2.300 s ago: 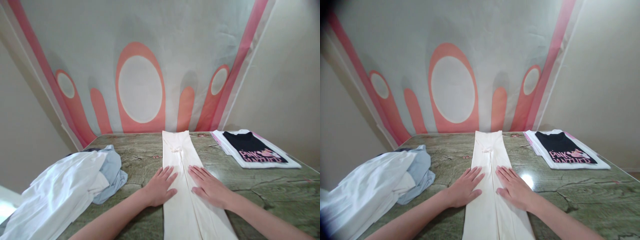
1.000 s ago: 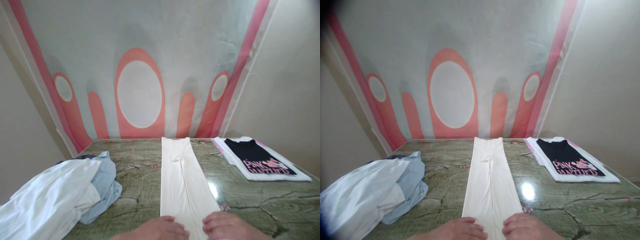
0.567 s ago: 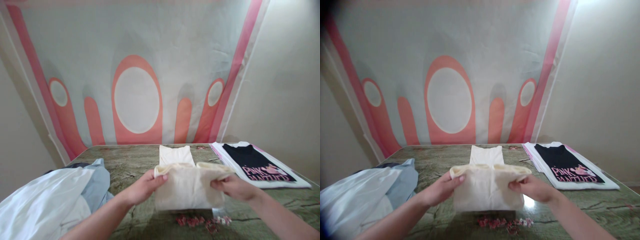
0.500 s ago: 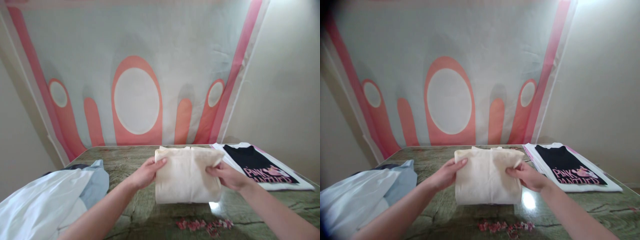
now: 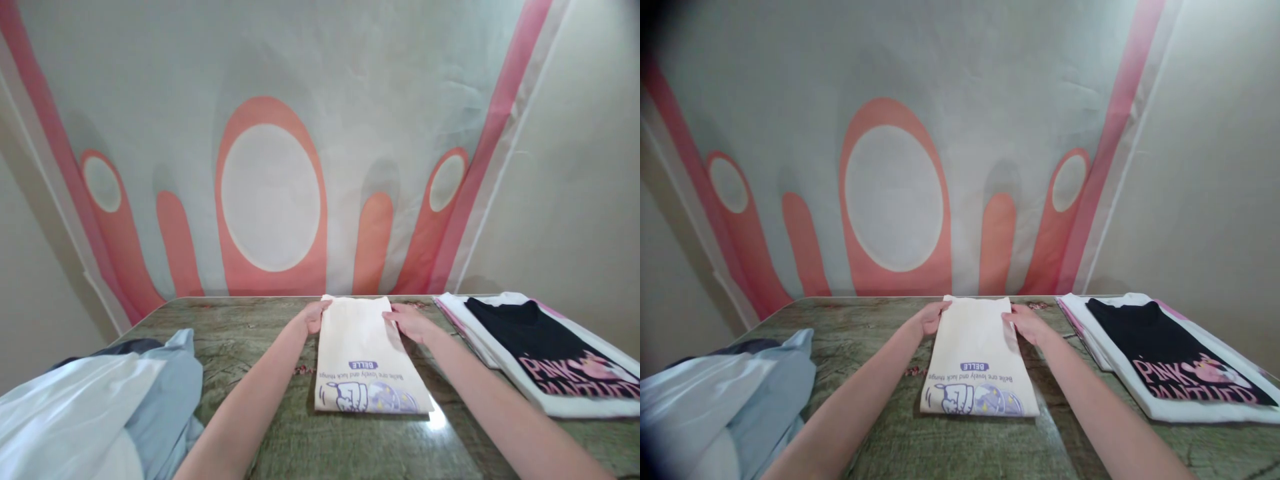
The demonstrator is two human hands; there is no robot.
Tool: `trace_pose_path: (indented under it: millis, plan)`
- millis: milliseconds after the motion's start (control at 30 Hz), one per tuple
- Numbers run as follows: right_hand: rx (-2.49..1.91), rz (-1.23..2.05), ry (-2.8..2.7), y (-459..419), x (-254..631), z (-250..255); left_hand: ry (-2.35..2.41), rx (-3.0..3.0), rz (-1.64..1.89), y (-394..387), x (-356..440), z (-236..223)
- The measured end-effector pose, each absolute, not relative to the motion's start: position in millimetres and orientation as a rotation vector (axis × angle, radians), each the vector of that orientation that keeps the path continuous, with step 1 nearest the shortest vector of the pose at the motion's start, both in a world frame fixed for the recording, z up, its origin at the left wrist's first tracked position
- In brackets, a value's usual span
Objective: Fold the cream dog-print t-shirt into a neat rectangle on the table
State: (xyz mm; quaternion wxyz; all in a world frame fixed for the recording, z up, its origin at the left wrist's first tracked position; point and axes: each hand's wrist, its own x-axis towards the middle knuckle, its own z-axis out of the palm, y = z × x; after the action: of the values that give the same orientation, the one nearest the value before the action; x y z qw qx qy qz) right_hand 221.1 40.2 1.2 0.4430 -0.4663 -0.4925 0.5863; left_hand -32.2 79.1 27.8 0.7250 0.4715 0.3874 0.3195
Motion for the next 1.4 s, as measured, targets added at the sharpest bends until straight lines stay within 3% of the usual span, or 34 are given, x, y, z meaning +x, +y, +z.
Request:
trace_pose_path:
  millis: [367,700,767,833,1000,1400]
  plan:
    - [-1.099,1.149,-1.264,45.3,223.0,-21.9,0.864,0.899,0.863,88.3,-32.4,6.1]
    - [-1.353,0.833,-1.196,56.9,233.6,-33.6,1.313,1.546,1.184,74.8,-29.6,12.8]
    - [-1.356,0.828,-1.191,59.7,237.1,-35.6,1.312,1.934,1.071,63.3,-22.3,18.2]
    - [-1.362,0.819,-1.201,60.9,239.2,-36.0,1.222,2.306,0.742,44.5,-9.5,24.7]
    - [-1.376,0.755,-1.278,63.3,237.1,-35.0,0.935,2.660,0.124,-12.2,25.3,34.8]
    - [-1.335,0.720,-1.401,73.5,234.0,-29.1,0.994,2.799,0.026,-31.9,36.5,25.3]
